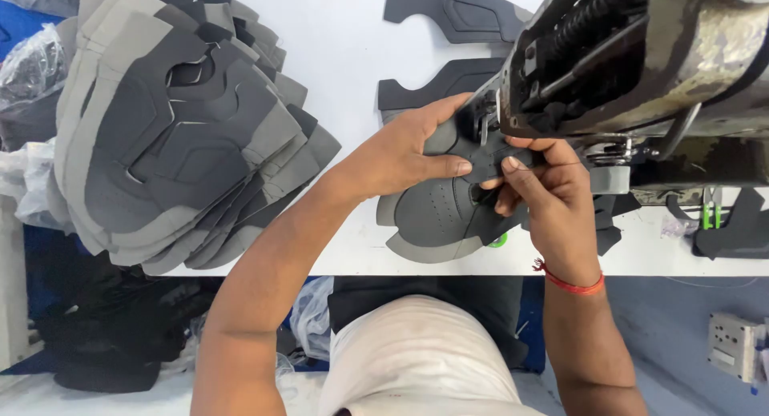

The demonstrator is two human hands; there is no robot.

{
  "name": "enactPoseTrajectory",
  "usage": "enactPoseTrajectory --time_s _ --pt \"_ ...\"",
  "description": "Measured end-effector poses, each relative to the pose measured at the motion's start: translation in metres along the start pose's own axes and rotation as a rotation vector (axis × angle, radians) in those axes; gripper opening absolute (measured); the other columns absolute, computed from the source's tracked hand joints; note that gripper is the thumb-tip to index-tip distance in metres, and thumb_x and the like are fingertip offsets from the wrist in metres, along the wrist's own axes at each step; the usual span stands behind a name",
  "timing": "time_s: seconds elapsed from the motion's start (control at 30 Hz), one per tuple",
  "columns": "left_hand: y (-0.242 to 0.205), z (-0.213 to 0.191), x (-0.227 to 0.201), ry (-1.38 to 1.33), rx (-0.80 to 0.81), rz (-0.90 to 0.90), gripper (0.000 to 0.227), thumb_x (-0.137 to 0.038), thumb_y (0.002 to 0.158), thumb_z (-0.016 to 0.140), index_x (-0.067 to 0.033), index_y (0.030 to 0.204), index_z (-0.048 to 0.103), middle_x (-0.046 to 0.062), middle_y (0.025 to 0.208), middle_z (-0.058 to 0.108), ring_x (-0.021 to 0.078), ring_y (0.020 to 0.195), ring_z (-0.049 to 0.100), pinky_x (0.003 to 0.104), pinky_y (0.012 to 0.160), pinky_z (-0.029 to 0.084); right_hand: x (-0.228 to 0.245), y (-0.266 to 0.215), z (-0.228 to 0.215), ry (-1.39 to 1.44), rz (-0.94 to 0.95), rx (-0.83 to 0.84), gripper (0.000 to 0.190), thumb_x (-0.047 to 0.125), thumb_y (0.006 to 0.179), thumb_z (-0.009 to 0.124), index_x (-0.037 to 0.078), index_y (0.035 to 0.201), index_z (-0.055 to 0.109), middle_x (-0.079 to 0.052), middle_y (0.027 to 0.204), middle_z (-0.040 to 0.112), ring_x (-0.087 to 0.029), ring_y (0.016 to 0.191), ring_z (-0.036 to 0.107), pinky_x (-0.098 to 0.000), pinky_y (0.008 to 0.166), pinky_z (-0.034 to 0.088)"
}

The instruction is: The person sews gray and black shoe parts using a sewing machine, aligning the pieces under the needle and guiding them through the machine. They use green scissors to cut threads and trim excess material, then place the finished parts on the table.

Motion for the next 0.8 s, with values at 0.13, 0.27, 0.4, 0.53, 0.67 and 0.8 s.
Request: enactPoseTrajectory --time_s 0.13,0.27,0.4,0.53,0.67,0.8 --pt "0.000 0.000 -0.007 0.058 0.020 0.022 0.085 -0.023 0.087 0.080 -0.0047 0.159 0.038 0.011 0.145 0.064 0.0230 0.139 0.057 0.038 0.119 0.040 0.000 0.002 -0.002 0.026 0.003 0.007 0.025 0.004 0.105 0.060 0.002 0.130 0.061 -0.010 0.085 0.073 -0.008 0.062 0.060 -0.0213 0.059 0.048" --pt "0.001 0.000 -0.002 0.079 0.045 0.009 0.089 -0.024 0.086 0.079 -0.0067 0.161 0.035 0.010 0.143 0.066 0.0224 0.137 0.059 0.037 0.119 0.042 -0.003 0.004 -0.003 0.038 0.004 -0.002 0.023 0.004 0.104 0.061 0.002 0.127 0.063 -0.010 0.083 0.073 -0.009 0.061 0.060 -0.0217 0.057 0.047" --pt "0.005 -0.004 0.009 0.083 0.052 0.066 0.087 -0.022 0.089 0.081 -0.0055 0.160 0.034 0.011 0.150 0.061 0.0231 0.144 0.053 0.038 0.122 0.039 -0.007 0.004 -0.005 0.030 0.020 -0.020 0.022 0.005 0.103 0.061 0.002 0.125 0.062 -0.010 0.083 0.074 -0.009 0.060 0.060 -0.0217 0.056 0.047" --pt "0.014 -0.011 0.008 -0.001 0.105 0.101 0.084 -0.014 0.089 0.082 -0.0048 0.160 0.038 0.011 0.155 0.058 0.0235 0.148 0.048 0.040 0.126 0.035 -0.005 0.009 -0.001 0.016 0.024 -0.040 0.019 0.008 0.103 0.063 0.002 0.121 0.063 -0.010 0.081 0.074 -0.010 0.058 0.061 -0.0225 0.056 0.049" --pt "0.021 -0.016 0.009 -0.060 0.120 0.113 0.084 -0.016 0.090 0.083 -0.0063 0.161 0.038 0.010 0.157 0.057 0.0234 0.150 0.049 0.040 0.127 0.038 -0.005 0.012 -0.002 -0.046 0.087 -0.133 0.018 0.016 0.103 0.066 0.001 0.112 0.066 -0.007 0.074 0.070 -0.009 0.055 0.058 -0.0229 0.052 0.046" --pt "0.024 -0.021 0.012 -0.075 0.081 0.062 0.084 -0.017 0.088 0.083 -0.0064 0.159 0.039 0.010 0.154 0.057 0.0238 0.148 0.051 0.039 0.125 0.040 -0.021 0.017 -0.011 -0.109 0.117 -0.175 0.022 0.019 0.104 0.069 -0.002 0.105 0.074 -0.007 0.069 0.065 -0.010 0.054 0.053 -0.0235 0.051 0.040"
Point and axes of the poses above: each hand's wrist, its own y-axis towards the middle knuckle, its own z-axis out of the palm, x = y × z, the point moved 6 cm from there along y, towards the middle knuckle
